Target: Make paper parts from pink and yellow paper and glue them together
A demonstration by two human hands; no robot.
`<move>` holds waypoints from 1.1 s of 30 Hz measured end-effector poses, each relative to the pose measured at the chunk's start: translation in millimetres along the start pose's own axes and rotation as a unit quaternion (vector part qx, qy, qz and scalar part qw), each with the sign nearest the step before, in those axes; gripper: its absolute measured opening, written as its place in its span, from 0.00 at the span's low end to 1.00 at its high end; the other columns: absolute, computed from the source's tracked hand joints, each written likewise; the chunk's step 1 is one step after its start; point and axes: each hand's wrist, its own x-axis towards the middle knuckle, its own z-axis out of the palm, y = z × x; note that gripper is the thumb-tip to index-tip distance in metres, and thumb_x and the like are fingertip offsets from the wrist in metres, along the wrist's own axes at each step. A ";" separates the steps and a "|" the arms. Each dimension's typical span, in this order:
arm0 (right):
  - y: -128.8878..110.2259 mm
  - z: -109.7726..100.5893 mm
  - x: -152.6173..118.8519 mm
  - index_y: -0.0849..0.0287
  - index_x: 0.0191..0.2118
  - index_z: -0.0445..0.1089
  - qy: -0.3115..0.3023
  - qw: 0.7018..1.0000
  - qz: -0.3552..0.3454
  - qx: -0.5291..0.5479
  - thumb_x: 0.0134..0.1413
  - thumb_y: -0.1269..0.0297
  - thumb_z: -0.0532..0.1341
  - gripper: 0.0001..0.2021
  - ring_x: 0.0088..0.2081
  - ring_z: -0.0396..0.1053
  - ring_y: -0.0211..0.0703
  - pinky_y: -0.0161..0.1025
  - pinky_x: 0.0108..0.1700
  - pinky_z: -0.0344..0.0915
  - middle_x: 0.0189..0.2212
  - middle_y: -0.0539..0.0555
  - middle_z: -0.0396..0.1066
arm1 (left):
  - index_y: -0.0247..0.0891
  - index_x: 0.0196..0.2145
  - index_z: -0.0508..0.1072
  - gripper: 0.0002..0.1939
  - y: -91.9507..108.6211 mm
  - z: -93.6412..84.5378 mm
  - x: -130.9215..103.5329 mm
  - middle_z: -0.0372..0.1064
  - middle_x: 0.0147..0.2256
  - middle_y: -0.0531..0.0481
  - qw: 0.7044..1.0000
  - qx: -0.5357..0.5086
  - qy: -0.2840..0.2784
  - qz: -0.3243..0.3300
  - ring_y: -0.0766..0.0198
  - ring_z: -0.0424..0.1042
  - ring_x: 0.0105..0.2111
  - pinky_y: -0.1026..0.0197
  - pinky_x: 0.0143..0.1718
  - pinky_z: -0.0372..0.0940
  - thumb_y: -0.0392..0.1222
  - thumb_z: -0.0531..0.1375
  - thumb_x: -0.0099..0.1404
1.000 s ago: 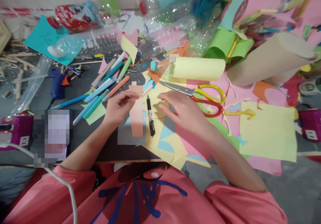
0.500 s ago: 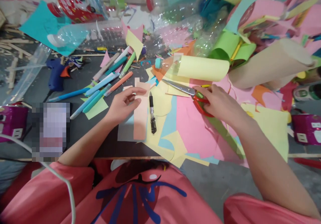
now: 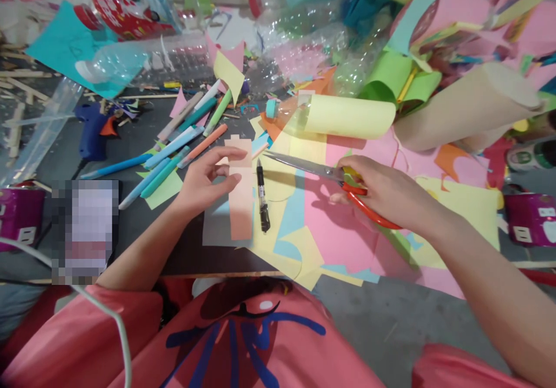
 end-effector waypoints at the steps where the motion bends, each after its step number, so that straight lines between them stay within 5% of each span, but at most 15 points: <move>1: -2.2 -0.5 -0.5 0.53 0.46 0.65 -0.004 1.000 0.003 -0.014 0.55 0.38 0.53 0.25 0.28 0.72 0.52 0.42 0.28 0.63 0.33 0.57 0.74 | 0.39 0.48 0.73 0.17 0.0 -0.5 -0.1 0.74 0.51 0.46 1.000 0.004 0.001 0.008 0.61 0.75 0.46 0.68 0.31 0.68 0.34 0.58 0.60; 9: -20.1 -5.8 8.9 0.57 0.51 0.67 -0.032 0.992 -0.085 -0.092 0.60 0.36 0.48 0.30 0.37 0.75 0.57 0.44 0.33 0.65 0.45 0.65 0.75 | 0.40 0.52 0.72 0.17 -1.0 -0.6 -3.1 0.73 0.53 0.44 0.998 0.033 -0.014 0.049 0.57 0.73 0.52 0.68 0.34 0.70 0.38 0.59 0.65; 16: -33.5 -5.3 20.5 0.56 0.51 0.69 -0.077 0.989 -0.099 -0.073 0.58 0.38 0.52 0.28 0.38 0.74 0.57 0.43 0.32 0.65 0.43 0.63 0.76 | 0.38 0.51 0.73 0.18 2.3 0.7 -3.6 0.74 0.50 0.43 0.997 0.010 -0.025 0.077 0.66 0.75 0.41 0.70 0.30 0.67 0.33 0.59 0.63; 33: -37.5 -6.3 21.9 0.53 0.43 0.69 -0.095 0.991 -0.090 -0.021 0.55 0.38 0.56 0.24 0.27 0.70 0.50 0.39 0.26 0.59 0.30 0.56 0.73 | 0.39 0.51 0.74 0.18 5.7 2.4 -4.6 0.74 0.51 0.43 0.998 0.015 -0.034 0.044 0.64 0.74 0.40 0.68 0.30 0.66 0.35 0.58 0.63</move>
